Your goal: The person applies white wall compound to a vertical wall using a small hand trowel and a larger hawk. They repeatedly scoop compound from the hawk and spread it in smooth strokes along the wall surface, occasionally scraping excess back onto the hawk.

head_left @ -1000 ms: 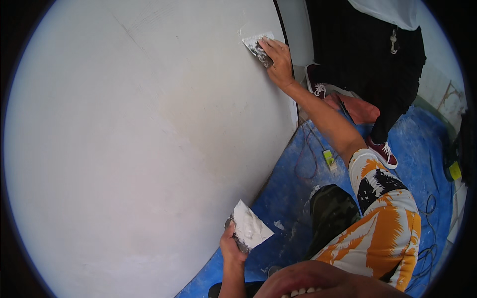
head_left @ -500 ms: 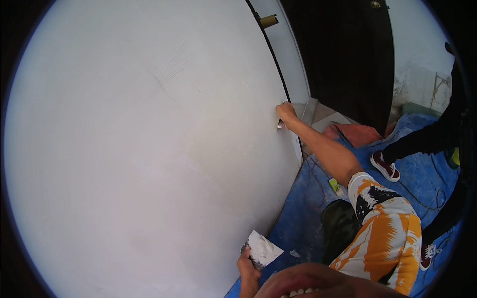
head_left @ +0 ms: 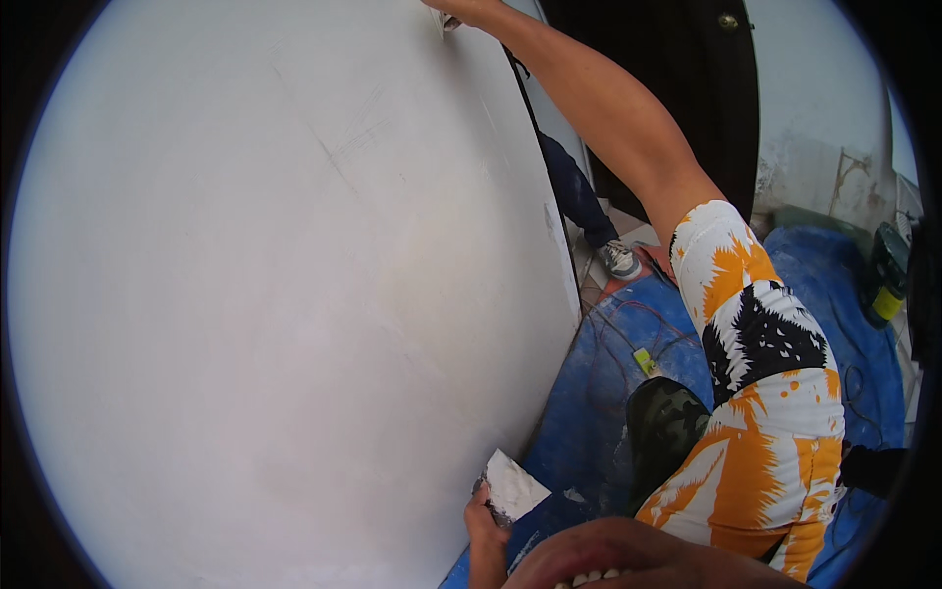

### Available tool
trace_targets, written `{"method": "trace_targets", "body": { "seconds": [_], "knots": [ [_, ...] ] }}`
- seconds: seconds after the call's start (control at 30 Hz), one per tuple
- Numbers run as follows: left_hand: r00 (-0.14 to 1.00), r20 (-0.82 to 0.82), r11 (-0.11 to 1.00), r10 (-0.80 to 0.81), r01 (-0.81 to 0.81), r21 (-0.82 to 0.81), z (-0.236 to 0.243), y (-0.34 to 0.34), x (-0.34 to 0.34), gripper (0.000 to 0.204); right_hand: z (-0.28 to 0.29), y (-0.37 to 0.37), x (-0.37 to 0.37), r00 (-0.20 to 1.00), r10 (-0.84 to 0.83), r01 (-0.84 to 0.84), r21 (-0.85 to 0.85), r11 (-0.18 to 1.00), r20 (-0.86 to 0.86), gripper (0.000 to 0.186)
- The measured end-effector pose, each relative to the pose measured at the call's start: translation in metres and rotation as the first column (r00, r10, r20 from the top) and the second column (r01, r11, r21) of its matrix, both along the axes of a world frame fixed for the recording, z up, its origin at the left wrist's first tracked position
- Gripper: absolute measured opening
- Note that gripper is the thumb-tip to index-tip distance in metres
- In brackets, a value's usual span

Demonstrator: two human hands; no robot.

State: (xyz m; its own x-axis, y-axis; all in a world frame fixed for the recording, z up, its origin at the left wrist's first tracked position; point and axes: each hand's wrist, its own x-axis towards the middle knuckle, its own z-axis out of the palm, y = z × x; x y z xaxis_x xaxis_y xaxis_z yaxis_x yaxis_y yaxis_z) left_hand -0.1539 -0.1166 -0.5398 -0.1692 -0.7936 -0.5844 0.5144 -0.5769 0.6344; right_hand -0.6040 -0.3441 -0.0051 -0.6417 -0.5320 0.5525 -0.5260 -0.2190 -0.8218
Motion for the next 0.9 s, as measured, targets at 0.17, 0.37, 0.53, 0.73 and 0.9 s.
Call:
{"method": "trace_targets", "body": {
  "seconds": [0.17, 0.37, 0.53, 0.73, 0.9],
  "knots": [
    [0.999, -0.027, 1.000, -0.020, 0.020, -0.006, 0.018, 0.005, -0.002, 0.033, -0.202, 0.051, 0.028, 0.913, 0.402, -0.352, -0.356, 0.866, 0.075, 0.027],
    [0.999, -0.035, 1.000, -0.015, 0.016, 0.012, 0.025, 0.006, -0.003, 0.033, -0.418, 0.025, 0.044, 0.563, 0.075, -0.309, 0.126, 0.943, 0.823, 0.038],
    [1.000, -0.006, 1.000, -0.001, 0.001, 0.000, 0.015, 0.005, 0.001, 0.033, -0.330, -0.038, -0.016, 0.736, 0.105, -0.275, 0.154, 0.949, 0.668, 0.035],
    [0.998, -0.053, 1.000, -0.024, 0.024, -0.009, 0.010, 0.004, 0.003, 0.033, -0.101, -0.037, -0.004, 0.969, -0.051, 0.022, 0.124, 0.992, 0.240, 0.023],
    [0.999, -0.028, 0.999, -0.038, 0.038, -0.004, 0.009, 0.001, 0.004, 0.033, -0.025, 0.013, 0.053, 0.984, 0.045, -0.049, -0.023, 0.999, -0.174, 0.028]
  ]
}}
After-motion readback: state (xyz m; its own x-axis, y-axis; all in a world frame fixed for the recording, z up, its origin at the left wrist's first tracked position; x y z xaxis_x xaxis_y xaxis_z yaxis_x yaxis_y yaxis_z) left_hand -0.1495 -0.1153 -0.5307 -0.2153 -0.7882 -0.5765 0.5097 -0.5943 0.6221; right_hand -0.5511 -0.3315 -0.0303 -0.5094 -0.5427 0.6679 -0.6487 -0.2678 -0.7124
